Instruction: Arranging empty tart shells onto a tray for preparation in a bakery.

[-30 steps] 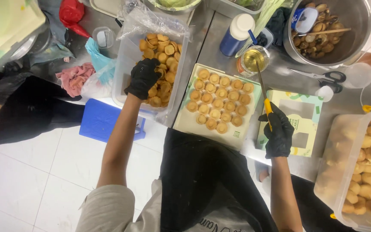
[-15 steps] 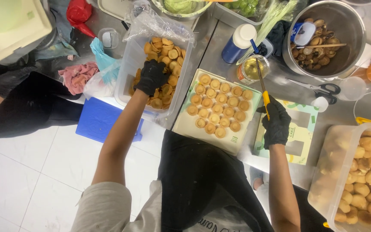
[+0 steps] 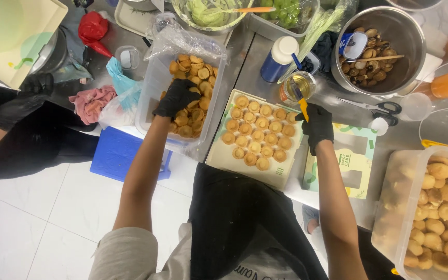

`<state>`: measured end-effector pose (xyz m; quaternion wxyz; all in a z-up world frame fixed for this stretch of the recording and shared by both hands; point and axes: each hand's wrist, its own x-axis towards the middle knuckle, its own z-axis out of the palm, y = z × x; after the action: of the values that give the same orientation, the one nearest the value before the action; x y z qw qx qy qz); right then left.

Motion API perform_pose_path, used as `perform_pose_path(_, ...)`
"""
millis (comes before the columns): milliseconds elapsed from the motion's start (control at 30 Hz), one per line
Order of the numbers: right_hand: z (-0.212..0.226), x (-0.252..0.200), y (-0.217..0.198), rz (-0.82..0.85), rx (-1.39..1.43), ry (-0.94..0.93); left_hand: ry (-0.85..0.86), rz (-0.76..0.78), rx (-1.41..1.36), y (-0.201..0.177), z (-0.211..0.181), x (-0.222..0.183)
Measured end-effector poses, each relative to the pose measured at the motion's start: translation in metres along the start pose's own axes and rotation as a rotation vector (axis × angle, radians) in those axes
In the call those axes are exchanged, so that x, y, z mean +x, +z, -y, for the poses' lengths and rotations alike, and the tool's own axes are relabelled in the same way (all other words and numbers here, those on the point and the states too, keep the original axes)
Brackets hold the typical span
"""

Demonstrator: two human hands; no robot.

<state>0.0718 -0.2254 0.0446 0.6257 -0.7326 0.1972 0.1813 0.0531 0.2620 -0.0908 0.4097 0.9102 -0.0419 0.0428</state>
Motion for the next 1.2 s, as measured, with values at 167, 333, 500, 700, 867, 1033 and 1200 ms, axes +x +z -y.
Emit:
perform_pose_path(167,-0.020,0.002,-0.013,0.044,0.411,0.124,-0.121,0.076,0.043,-0.020,-0.035,0.001)
perform_pose_path(333,-0.063,0.005,-0.020,0.206,0.759,0.148,-0.142,-0.010,-0.057,-0.034,-0.066,0.008)
perform_pose_path(500,-0.076,-0.023,-0.020,0.167,0.806,0.094,-0.360,-0.152,-0.819,-0.054,-0.125,0.007)
perform_pose_path(700,-0.061,-0.011,-0.020,-0.027,0.176,-0.052,-0.307,-0.159,-1.192,-0.043,-0.188,-0.008)
perform_pose_path(867,-0.004,-0.001,-0.005,-0.012,-0.145,-0.108,-0.250,-0.136,-1.346,-0.022,-0.209,-0.010)
perform_pose_path(1033,-0.008,0.010,-0.003,0.033,0.006,-0.027,-0.262,-0.188,-1.366,-0.027,-0.232,-0.022)
perform_pose_path(1200,-0.049,0.011,-0.017,0.049,0.491,0.081,-0.374,-0.112,-1.476,-0.010,-0.230,-0.025)
